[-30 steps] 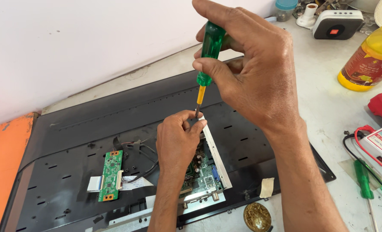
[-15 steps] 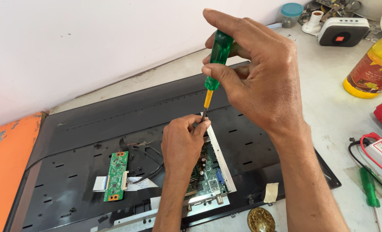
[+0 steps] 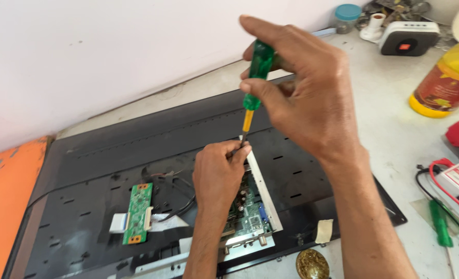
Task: The person uses a screwdriver to tighten screws on a metal bracket attached to a circuit board inside a disassembled television. The hands manipulate the screwdriver and bracket while working on the device's internal components.
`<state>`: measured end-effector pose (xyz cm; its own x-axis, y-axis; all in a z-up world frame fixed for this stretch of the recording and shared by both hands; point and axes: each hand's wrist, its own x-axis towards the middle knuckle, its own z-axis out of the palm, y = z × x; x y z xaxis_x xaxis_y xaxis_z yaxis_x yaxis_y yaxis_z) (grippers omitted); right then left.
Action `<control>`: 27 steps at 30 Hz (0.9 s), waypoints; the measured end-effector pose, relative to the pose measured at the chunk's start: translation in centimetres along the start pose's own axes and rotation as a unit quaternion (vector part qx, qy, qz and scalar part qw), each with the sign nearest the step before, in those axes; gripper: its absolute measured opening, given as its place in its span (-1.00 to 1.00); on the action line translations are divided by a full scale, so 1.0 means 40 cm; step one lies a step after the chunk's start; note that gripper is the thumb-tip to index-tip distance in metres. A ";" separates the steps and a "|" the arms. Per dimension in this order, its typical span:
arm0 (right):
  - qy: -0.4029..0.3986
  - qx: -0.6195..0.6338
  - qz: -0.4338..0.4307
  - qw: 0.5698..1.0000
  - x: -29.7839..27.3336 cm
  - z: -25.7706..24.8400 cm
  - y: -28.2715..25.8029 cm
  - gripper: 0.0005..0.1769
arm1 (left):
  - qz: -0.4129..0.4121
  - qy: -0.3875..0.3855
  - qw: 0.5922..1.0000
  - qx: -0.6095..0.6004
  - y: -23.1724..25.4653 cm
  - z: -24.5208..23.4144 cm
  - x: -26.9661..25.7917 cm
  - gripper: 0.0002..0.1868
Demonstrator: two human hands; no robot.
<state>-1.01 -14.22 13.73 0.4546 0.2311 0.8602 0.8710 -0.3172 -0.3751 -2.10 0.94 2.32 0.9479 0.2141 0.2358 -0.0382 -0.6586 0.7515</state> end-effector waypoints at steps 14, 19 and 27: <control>-0.018 0.022 0.040 0.999 -0.039 -0.006 0.033 -0.30 | -0.064 -0.059 0.996 0.026 0.043 -0.002 0.008 -0.73; -0.033 -0.004 0.033 0.999 -0.017 0.001 0.041 -0.28 | 0.009 -0.023 1.000 -0.002 0.014 0.007 0.011 -0.67; -0.009 0.026 0.065 0.998 -0.008 -0.054 0.009 -0.34 | -0.054 -0.074 0.996 -0.020 0.043 -0.012 0.004 -0.43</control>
<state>-1.23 -16.38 14.08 0.5666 0.2074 0.7975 0.8131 -0.2975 -0.5004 -2.18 0.21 3.94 0.9834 0.1708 0.0605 0.0567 -0.6071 0.7926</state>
